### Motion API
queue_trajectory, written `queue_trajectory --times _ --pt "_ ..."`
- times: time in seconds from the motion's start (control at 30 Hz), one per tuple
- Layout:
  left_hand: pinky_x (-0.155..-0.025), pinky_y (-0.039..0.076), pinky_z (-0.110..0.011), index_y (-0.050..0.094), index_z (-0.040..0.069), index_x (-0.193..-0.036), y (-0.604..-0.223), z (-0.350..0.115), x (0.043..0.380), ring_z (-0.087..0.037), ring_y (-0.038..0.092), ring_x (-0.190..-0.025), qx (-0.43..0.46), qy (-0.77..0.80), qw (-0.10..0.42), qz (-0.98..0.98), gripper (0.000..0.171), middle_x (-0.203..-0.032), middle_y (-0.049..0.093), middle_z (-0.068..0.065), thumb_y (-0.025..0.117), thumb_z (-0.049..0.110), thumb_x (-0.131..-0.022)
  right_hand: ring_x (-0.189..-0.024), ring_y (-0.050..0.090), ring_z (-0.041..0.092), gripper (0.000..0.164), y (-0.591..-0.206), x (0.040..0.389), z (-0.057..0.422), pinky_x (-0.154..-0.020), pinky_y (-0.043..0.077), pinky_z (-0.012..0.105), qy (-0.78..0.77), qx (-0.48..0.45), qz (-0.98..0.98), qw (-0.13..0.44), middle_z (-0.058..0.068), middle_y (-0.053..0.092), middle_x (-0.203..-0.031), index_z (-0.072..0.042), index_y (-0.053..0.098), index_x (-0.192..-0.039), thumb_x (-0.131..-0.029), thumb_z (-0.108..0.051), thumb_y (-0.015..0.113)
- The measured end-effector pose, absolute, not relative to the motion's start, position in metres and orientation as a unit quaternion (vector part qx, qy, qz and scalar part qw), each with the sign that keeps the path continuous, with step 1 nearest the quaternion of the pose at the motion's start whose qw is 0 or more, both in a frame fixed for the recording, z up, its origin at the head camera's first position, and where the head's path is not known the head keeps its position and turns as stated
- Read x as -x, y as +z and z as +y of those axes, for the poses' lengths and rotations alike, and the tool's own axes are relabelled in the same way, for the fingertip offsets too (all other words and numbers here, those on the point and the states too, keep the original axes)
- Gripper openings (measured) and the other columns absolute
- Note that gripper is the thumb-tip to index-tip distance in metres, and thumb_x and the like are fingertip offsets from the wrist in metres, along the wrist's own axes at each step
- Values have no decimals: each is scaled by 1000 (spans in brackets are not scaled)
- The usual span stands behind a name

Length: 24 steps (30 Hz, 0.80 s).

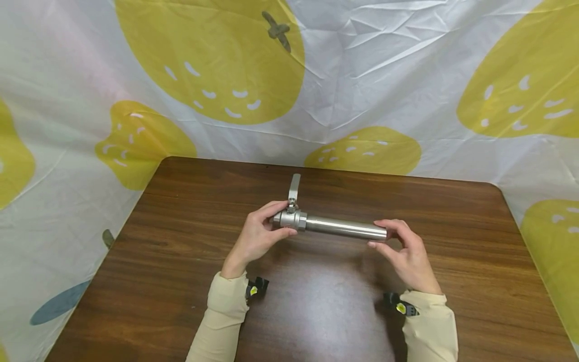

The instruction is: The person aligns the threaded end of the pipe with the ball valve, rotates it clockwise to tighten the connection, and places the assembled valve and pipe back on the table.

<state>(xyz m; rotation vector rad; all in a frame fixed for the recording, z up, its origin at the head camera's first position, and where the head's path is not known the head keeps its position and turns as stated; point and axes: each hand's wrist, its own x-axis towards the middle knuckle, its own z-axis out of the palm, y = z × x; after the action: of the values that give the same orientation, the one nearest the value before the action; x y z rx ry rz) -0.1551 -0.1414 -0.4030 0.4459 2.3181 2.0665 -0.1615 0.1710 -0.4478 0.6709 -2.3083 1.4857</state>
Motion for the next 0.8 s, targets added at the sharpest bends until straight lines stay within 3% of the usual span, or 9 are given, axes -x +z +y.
queue_trajectory --times 0.23,0.8 --pt "-81 46 -18 50 -5 -123 -403 -142 155 -15 51 -97 -142 656 2 741 57 -121 51 -16 72 -5 -70 -80 52 7 48 -447 160 172 -71 43 18 518 -226 -812 143 1 59 -92 -4 60 -108 -64 6 75" --pt "-79 48 -18 51 -4 -122 -402 -141 154 -15 51 -96 -148 658 3 738 56 -121 51 -15 71 -5 -70 -82 52 6 44 -443 157 172 -71 41 14 513 -197 -828 113 -2 58 -97 -7 59 -111 -69 0 74"
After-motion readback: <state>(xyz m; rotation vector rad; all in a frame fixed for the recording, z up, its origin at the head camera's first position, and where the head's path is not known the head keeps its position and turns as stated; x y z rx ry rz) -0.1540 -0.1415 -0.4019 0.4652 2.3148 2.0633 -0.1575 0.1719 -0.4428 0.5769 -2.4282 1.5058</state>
